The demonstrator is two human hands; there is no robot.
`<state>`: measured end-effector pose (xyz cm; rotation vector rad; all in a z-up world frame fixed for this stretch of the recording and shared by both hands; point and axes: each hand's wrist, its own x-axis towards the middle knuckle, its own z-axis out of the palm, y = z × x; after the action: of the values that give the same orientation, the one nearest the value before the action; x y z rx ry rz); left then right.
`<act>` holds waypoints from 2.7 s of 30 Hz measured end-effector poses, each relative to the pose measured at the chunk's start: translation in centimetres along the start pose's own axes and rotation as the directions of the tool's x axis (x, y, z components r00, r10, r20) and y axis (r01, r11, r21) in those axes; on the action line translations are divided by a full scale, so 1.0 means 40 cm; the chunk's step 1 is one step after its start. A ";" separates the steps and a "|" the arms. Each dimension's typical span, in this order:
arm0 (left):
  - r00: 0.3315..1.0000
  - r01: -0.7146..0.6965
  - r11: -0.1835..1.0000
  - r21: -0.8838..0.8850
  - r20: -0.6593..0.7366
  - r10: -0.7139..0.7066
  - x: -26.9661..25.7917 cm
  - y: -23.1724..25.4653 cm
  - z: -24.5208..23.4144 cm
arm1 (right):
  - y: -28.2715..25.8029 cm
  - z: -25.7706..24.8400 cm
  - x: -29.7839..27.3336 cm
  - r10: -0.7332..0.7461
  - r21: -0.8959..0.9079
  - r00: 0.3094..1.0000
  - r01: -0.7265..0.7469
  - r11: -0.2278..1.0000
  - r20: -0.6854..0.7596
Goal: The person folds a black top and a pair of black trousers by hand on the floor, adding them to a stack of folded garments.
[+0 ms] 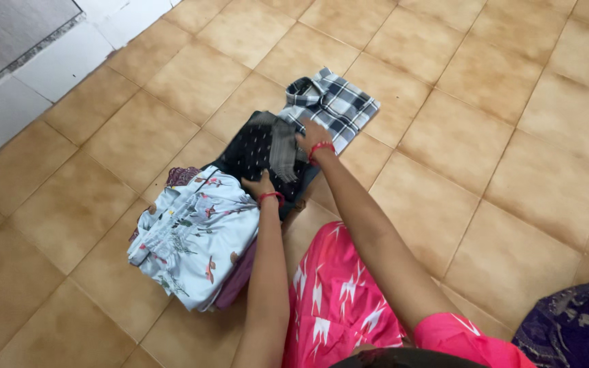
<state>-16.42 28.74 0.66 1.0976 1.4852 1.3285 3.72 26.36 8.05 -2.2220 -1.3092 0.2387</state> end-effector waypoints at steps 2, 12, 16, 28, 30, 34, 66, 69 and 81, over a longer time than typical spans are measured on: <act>0.967 0.254 0.955 0.153 -0.047 -0.249 -0.022 -0.038 -0.012 | 0.025 0.037 -0.045 0.052 -0.102 0.995 -0.044 0.994 0.083; 0.995 -0.013 0.995 0.097 0.096 0.004 -0.116 -0.013 0.001 | 0.123 0.149 -0.207 0.056 -0.080 0.995 -0.050 0.996 0.077; 0.982 -0.014 0.983 0.181 0.188 -0.021 -0.124 -0.031 -0.001 | 0.068 0.176 -0.199 0.156 0.193 0.987 -0.160 0.968 0.038; 0.961 -0.081 0.931 0.355 0.276 -0.021 -0.066 -0.021 -0.025 | 0.049 0.206 -0.340 0.187 0.151 0.976 -0.169 0.974 -0.109; 0.963 -0.043 0.919 0.392 0.262 -0.067 -0.074 -0.013 -0.017 | 0.047 0.198 -0.343 0.171 0.091 0.984 -0.166 0.982 -0.052; 0.983 -0.016 0.891 0.454 0.171 -0.069 -0.104 -0.004 -0.022 | 0.028 0.199 -0.361 0.163 0.057 0.986 -0.161 0.985 -0.023; 0.151 -0.726 0.688 0.006 0.977 0.151 -1.353 0.069 0.031 | 0.691 -0.717 -1.613 0.410 0.367 0.179 -0.230 0.901 -0.894; -0.029 -0.732 0.671 -0.119 0.989 0.145 -1.436 0.047 -0.015 | 0.704 -0.780 -1.796 0.437 0.401 0.048 -0.318 0.859 -0.898; -0.245 -0.761 0.578 -0.294 0.956 0.164 -1.549 0.068 -0.014 | 0.596 -0.826 -2.385 0.111 0.420 -0.406 -0.894 0.157 -0.907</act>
<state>-0.39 -31.00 5.50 2.4605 -0.0125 0.1198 -13.46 -75.88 11.57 -2.3011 1.1538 -1.3831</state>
